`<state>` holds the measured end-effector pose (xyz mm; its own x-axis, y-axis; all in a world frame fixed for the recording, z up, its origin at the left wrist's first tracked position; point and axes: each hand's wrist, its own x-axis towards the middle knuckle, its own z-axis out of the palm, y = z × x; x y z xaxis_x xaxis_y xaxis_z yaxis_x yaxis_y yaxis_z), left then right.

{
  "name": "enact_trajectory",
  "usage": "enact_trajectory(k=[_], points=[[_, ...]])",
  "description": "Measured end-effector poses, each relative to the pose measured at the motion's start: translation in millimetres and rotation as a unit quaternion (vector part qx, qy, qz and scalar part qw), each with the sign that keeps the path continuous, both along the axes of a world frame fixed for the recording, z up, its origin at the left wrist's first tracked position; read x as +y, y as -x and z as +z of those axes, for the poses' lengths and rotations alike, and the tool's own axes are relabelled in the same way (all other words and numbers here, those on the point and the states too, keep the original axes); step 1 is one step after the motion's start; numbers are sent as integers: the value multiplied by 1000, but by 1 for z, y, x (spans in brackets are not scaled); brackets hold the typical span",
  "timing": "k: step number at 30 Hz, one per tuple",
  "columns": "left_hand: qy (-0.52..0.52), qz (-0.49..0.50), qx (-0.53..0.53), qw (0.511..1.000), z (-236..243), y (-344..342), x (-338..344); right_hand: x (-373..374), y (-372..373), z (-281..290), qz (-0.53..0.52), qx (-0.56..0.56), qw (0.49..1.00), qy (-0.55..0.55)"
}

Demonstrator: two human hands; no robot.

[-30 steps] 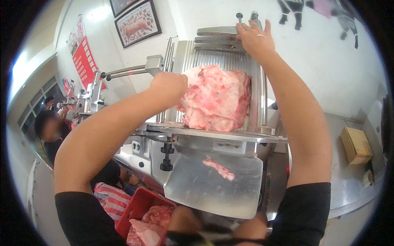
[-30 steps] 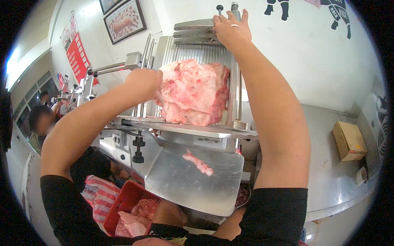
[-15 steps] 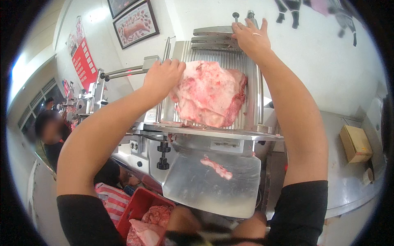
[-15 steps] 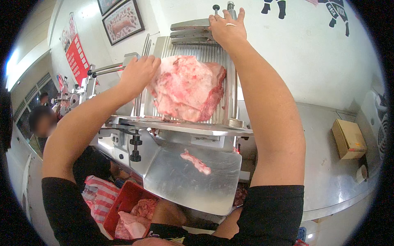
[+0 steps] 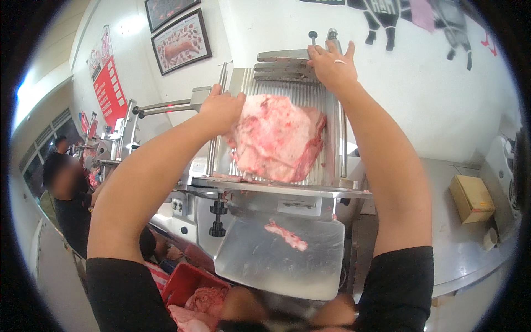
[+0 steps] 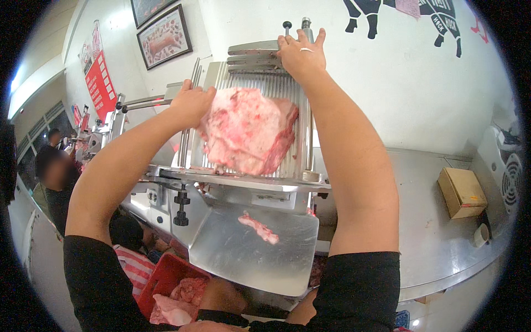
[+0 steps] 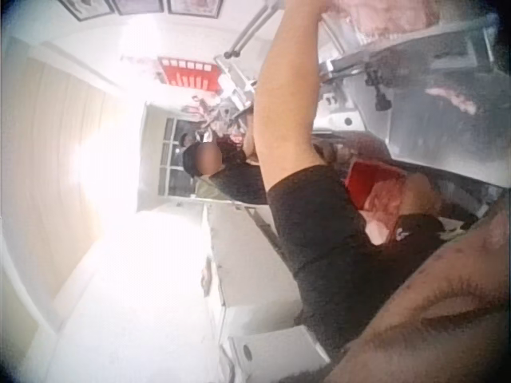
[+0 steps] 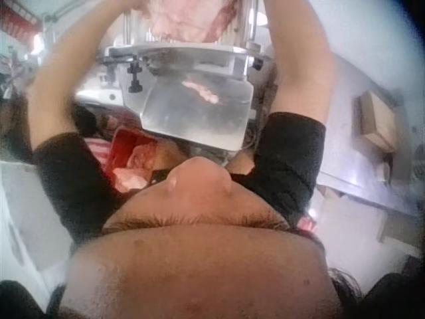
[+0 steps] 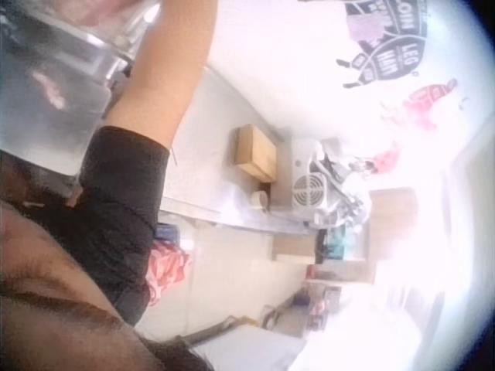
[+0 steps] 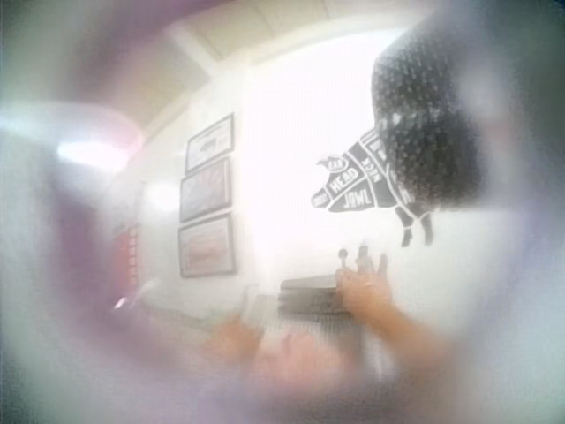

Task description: The person sits on a low stool and operates a meat slicer to cut large pieces of raw meat. They retrieve meat from a red crate, place it on the slicer carriage, and push it through the blade to produce thin slices, which they collect by hand.

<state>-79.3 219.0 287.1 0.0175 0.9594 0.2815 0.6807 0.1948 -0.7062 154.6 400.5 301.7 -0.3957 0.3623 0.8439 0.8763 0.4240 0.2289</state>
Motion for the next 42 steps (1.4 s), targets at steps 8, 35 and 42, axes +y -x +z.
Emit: enact_trajectory(k=[8,35,42], points=[[100,-44,-111,988,3,7,-9,3,-6,1,-4,6,1000,-2],[-55,-221,-453,862,75,-12,-19,-2,1,0,14,9,1000,-5],[-12,-67,-250,966,29,-39,-9,2,-6,-5,9,11,1000,-9]])
